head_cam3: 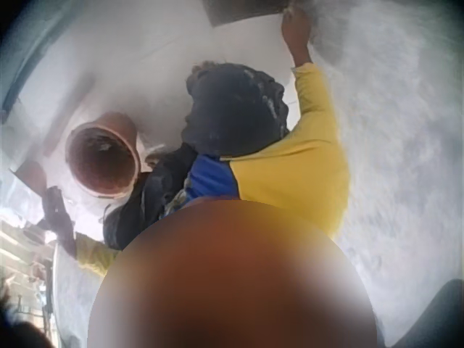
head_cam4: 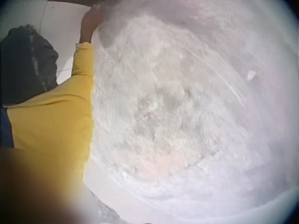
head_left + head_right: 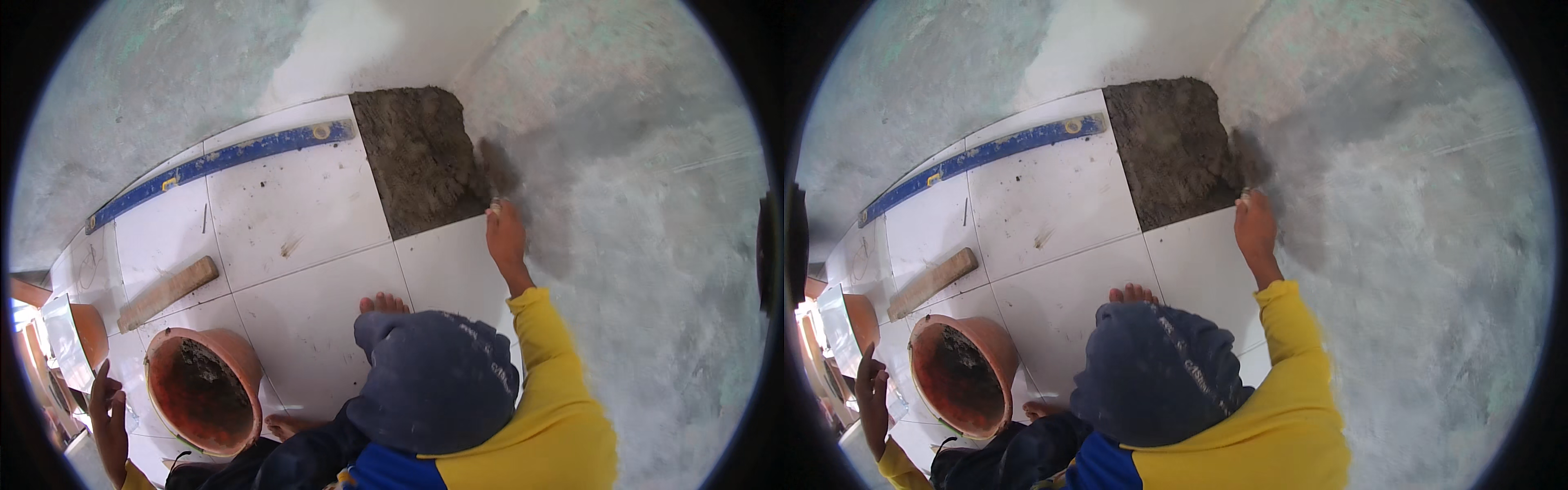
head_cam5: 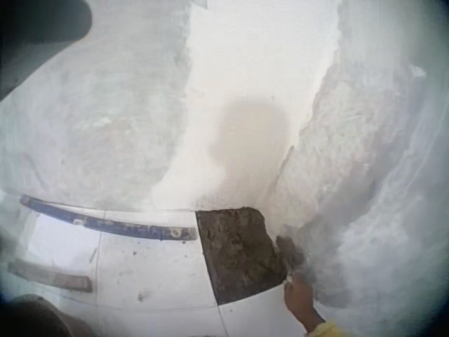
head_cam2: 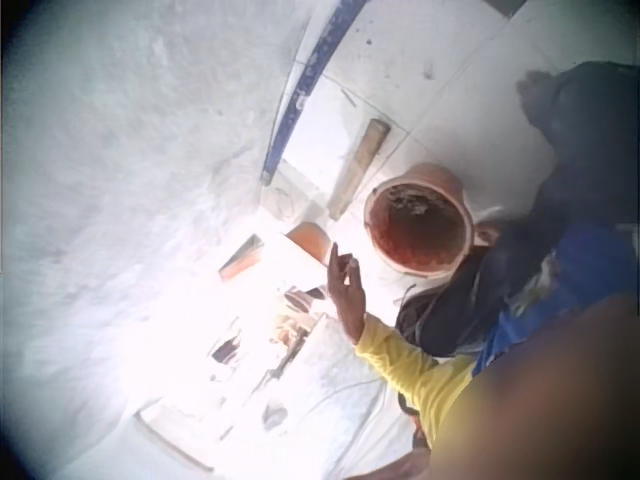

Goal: The person scoops cement from a bucket using a trowel and spreads it onto the floor between existing tiles. They repeatedly apply and smooth the cement to fill the gaps in the tiled area.

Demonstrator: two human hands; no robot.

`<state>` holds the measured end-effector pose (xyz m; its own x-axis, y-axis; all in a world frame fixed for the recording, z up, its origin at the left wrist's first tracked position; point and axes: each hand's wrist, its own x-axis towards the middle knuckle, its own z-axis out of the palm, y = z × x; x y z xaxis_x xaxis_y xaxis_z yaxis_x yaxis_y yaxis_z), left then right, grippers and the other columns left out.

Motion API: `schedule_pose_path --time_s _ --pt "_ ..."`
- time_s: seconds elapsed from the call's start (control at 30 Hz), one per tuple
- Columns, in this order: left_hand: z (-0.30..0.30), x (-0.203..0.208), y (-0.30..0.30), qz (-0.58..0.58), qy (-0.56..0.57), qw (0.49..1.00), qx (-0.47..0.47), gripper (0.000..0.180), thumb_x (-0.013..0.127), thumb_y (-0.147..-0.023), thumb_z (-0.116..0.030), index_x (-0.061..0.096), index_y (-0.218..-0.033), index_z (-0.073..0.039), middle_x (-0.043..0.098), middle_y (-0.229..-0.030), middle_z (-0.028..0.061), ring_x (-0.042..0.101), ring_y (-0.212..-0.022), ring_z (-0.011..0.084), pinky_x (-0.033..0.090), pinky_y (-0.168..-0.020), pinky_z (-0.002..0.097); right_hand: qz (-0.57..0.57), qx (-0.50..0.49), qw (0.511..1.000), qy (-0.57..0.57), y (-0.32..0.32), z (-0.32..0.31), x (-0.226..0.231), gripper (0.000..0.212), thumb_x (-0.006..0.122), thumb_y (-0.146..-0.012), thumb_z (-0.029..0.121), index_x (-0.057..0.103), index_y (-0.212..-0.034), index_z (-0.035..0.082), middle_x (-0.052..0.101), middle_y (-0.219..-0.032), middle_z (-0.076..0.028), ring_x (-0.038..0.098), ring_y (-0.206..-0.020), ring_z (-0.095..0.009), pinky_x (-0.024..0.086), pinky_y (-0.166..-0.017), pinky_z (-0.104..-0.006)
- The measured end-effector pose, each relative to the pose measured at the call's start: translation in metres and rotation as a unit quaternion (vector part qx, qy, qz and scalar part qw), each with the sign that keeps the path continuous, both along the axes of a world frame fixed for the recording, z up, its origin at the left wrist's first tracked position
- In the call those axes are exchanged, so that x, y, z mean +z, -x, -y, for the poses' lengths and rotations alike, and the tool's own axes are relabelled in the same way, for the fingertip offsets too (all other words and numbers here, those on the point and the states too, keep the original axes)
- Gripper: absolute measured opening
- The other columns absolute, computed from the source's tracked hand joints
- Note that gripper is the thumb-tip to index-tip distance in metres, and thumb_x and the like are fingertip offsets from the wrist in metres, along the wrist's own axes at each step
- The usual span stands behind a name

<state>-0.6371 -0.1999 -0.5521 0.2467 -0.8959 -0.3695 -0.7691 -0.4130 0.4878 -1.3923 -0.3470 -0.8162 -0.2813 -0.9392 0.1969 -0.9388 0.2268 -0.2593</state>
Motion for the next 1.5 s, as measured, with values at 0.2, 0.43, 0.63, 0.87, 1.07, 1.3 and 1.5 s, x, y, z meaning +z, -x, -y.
schedule_pose_path --time_s 0.2,0.43,0.63,0.87,1.07,1.3,1.5 --pt "0.012 -0.024 0.005 -0.016 -0.022 0.999 0.029 0.052 0.065 -0.097 -0.008 0.056 -0.148 -0.006 0.062 -0.102 0.0048 0.057 -0.092 0.0136 0.048 -0.087 0.029 0.187 0.015 0.979 -0.084 -0.025 -0.002 0.027 0.033 0.056 -0.105 0.028 0.062 -0.12 0.0 0.07 -0.099 -0.027 0.066 -0.098 -0.049 0.052 -0.086 -0.0524" --pt "0.009 -0.061 -0.026 0.045 -0.02 0.999 0.01 0.045 0.062 -0.103 -0.014 0.057 -0.147 -0.006 0.062 -0.097 0.0043 0.057 -0.089 0.0131 0.047 -0.084 0.0281 0.175 0.018 0.965 -0.192 -0.027 -0.028 0.007 0.033 0.055 -0.105 0.032 0.061 -0.106 0.0 0.068 -0.081 -0.022 0.07 -0.074 -0.039 0.055 -0.066 -0.0485" --pt "-0.034 -0.094 -0.086 0.069 -0.056 0.994 0.069 0.051 0.06 -0.103 -0.037 0.058 -0.146 -0.008 0.065 -0.105 0.0062 0.061 -0.094 0.018 0.052 -0.079 0.0372 0.521 -0.201 0.801 -0.217 -0.009 -0.028 0.039 0.037 0.052 -0.107 0.036 0.058 -0.094 0.002 0.055 -0.067 -0.008 0.059 -0.05 -0.018 0.049 -0.045 -0.0353" --pt "-0.131 -0.131 -0.095 -0.114 -0.259 0.93 0.233 0.078 0.038 -0.104 -0.068 0.059 -0.144 -0.005 0.065 -0.13 0.009 0.061 -0.111 0.0208 0.049 -0.099 0.0365 0.335 -0.025 0.903 -0.267 -0.086 -0.041 0.073 0.044 0.056 -0.106 0.036 0.057 -0.134 0.003 0.055 -0.074 -0.006 0.052 -0.058 -0.013 0.045 -0.049 -0.0321" --pt "-0.079 -0.081 -0.031 -0.121 -0.168 0.955 0.212 0.06 0.051 -0.103 -0.061 0.065 -0.119 -0.005 0.064 -0.091 0.0018 0.063 -0.08 0.0134 0.058 -0.065 0.0308 0.128 0.513 0.837 -0.142 -0.211 0.008 0.147 0.037 0.059 -0.105 0.026 0.058 -0.132 0.002 0.068 -0.101 -0.017 0.065 -0.074 -0.026 0.051 -0.066 -0.0379" --pt "-0.061 -0.077 0.037 -0.129 0.042 0.978 0.159 0.055 0.056 -0.104 -0.053 0.067 -0.098 0.001 0.06 -0.077 -0.0001 0.057 -0.07 0.0086 0.05 -0.061 0.0271 -0.268 0.679 0.671 -0.128 -0.39 0.001 0.227 0.02 0.061 -0.101 0.021 0.062 -0.108 0.002 0.064 -0.088 -0.013 0.069 -0.078 -0.034 0.057 -0.069 -0.0437" --pt "-0.035 -0.078 0.066 -0.162 0.134 0.972 0.108 0.05 0.059 -0.105 -0.044 0.067 -0.095 0.004 0.058 -0.071 0.0037 0.055 -0.067 0.0108 0.049 -0.062 0.0317 -0.226 0.692 0.617 -0.298 -0.428 0.013 0.168 0.032 0.055 -0.104 0.025 0.063 -0.105 -0.005 0.069 -0.087 -0.026 0.07 -0.081 -0.044 0.056 -0.074 -0.0522"
